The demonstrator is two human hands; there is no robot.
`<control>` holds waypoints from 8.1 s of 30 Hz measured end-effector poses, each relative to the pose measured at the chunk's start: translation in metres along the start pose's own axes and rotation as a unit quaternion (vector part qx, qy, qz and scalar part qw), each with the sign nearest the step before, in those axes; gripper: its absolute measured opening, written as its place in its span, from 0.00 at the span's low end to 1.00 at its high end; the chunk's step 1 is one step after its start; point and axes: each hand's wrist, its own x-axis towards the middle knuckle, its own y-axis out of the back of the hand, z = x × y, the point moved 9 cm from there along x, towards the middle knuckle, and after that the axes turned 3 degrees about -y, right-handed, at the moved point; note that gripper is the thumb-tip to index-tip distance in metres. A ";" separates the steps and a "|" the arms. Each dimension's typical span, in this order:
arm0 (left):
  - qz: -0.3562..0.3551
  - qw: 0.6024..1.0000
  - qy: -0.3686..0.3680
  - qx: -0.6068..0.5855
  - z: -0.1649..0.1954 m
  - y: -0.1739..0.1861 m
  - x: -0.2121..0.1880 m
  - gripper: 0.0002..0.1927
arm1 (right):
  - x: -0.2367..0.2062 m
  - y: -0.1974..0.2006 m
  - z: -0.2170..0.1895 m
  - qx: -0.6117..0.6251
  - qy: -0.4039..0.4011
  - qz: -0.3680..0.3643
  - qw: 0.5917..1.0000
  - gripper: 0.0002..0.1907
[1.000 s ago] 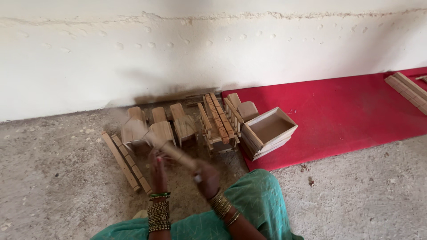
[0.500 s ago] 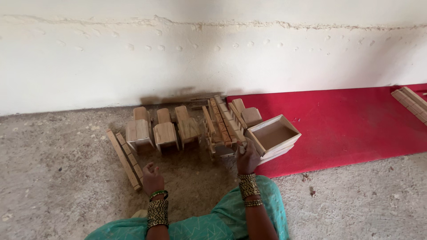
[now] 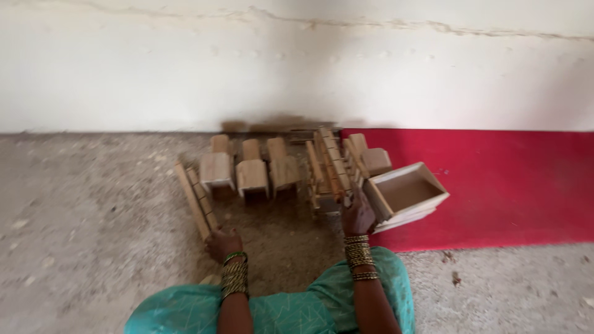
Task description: The person sits on the floor and wipes miniature wooden furniture pieces, including chairs, boxes, and a well-shaped toy, one at a time with a cloth, turning each piece to wipe different sides and setting it back with the others.
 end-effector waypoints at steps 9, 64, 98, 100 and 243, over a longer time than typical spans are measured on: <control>0.002 0.998 0.056 -0.019 -0.029 -0.006 0.005 0.27 | -0.013 0.012 0.000 0.136 0.008 0.070 0.988 0.20; 0.174 0.742 -0.456 -0.459 0.063 0.084 -0.069 0.10 | -0.067 -0.012 -0.064 0.458 0.035 -0.059 0.886 0.17; 0.100 0.622 -0.130 -0.765 -0.033 0.037 0.008 0.16 | -0.183 -0.087 -0.169 0.150 0.150 -0.293 0.932 0.13; 0.108 0.599 -0.125 -0.783 -0.041 0.045 0.012 0.15 | -0.181 -0.084 -0.165 0.165 0.144 -0.275 0.936 0.13; -0.072 0.993 0.076 0.056 -0.067 -0.002 0.067 0.30 | -0.071 -0.080 -0.054 0.082 0.068 -0.044 0.993 0.35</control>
